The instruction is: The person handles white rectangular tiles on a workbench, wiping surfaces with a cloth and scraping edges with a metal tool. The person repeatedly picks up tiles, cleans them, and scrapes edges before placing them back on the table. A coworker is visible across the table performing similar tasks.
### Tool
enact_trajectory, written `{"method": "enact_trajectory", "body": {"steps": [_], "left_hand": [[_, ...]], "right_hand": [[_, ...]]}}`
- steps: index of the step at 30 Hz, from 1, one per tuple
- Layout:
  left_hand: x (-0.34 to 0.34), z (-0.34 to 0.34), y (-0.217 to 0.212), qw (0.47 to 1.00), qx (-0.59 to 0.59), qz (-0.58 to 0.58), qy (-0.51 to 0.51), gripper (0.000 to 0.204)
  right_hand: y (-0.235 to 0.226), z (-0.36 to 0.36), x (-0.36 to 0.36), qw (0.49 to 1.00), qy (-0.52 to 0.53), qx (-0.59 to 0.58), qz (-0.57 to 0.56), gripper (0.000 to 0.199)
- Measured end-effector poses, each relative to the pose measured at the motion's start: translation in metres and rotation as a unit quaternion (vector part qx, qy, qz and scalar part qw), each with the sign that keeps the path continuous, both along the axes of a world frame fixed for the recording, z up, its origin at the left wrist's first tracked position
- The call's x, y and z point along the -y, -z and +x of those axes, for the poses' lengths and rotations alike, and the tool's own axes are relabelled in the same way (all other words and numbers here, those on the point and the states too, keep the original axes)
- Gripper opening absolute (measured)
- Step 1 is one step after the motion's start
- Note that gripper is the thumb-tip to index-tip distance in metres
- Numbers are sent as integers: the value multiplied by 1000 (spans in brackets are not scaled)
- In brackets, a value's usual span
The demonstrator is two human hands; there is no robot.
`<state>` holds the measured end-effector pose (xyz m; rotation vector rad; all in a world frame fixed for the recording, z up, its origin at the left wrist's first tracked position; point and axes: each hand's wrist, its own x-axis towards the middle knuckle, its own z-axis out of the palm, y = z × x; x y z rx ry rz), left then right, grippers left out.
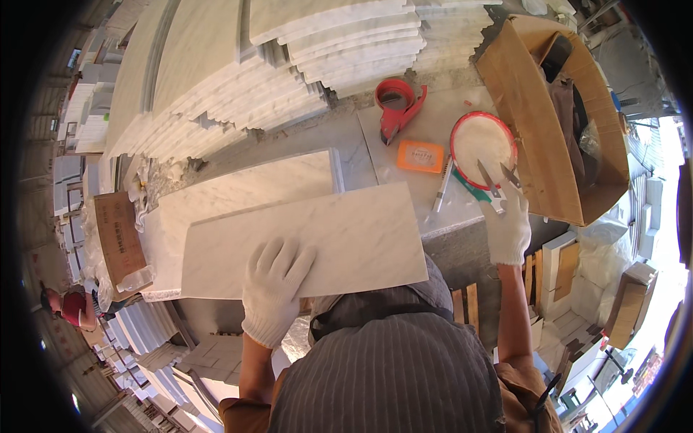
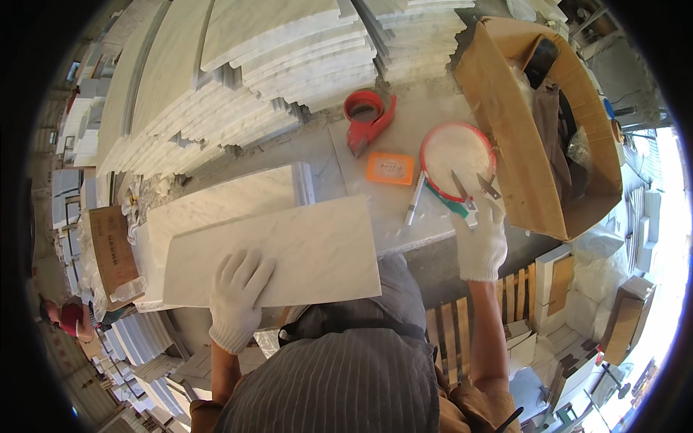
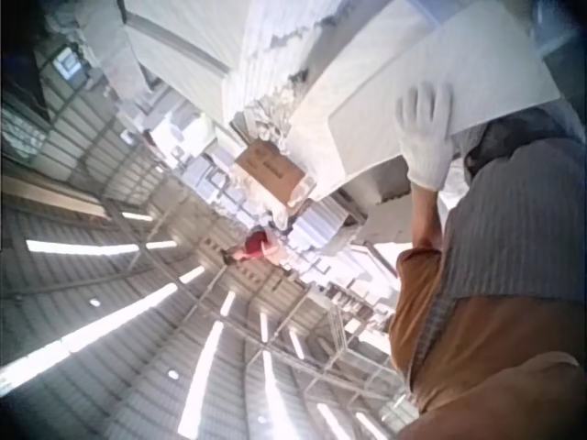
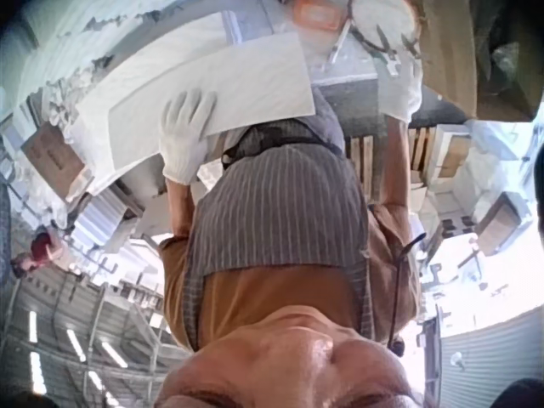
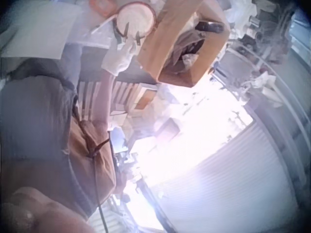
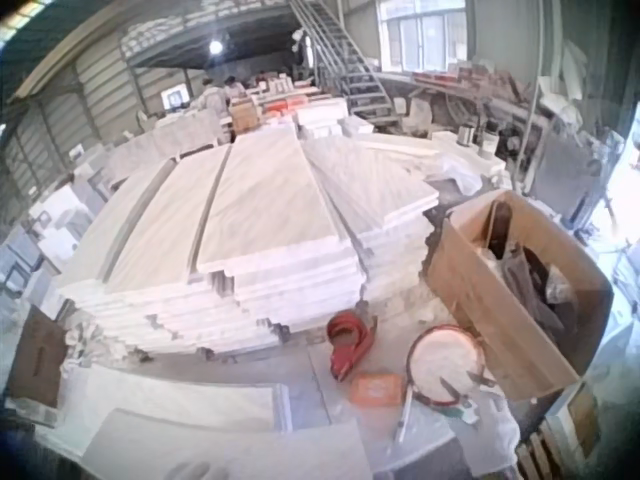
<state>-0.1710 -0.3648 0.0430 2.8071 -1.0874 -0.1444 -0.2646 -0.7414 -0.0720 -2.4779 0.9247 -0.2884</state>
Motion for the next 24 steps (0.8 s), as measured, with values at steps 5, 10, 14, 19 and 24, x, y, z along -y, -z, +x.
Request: {"method": "enact_trajectory", "body": {"steps": [5,10,14,19,24], "left_hand": [[1,-1,1,1000,-3,4,1,59],[0,-2,2,1000,7,1,4,55],[0,1,8,999,45,-6,26,49],[1,-1,4,1000,22,-14,11,53],[4,2,0,999,44,-9,27,45]], "right_hand": [[33,11,18,998,3,-65,5,41],[18,9,42,1000,-8,-7,26,26],[-30,1,29,963,37,100,248,26],[-91,18,-31,825,-139,-49,545,24],[-89,33,-40,850,-389,-69,348,25]]}}
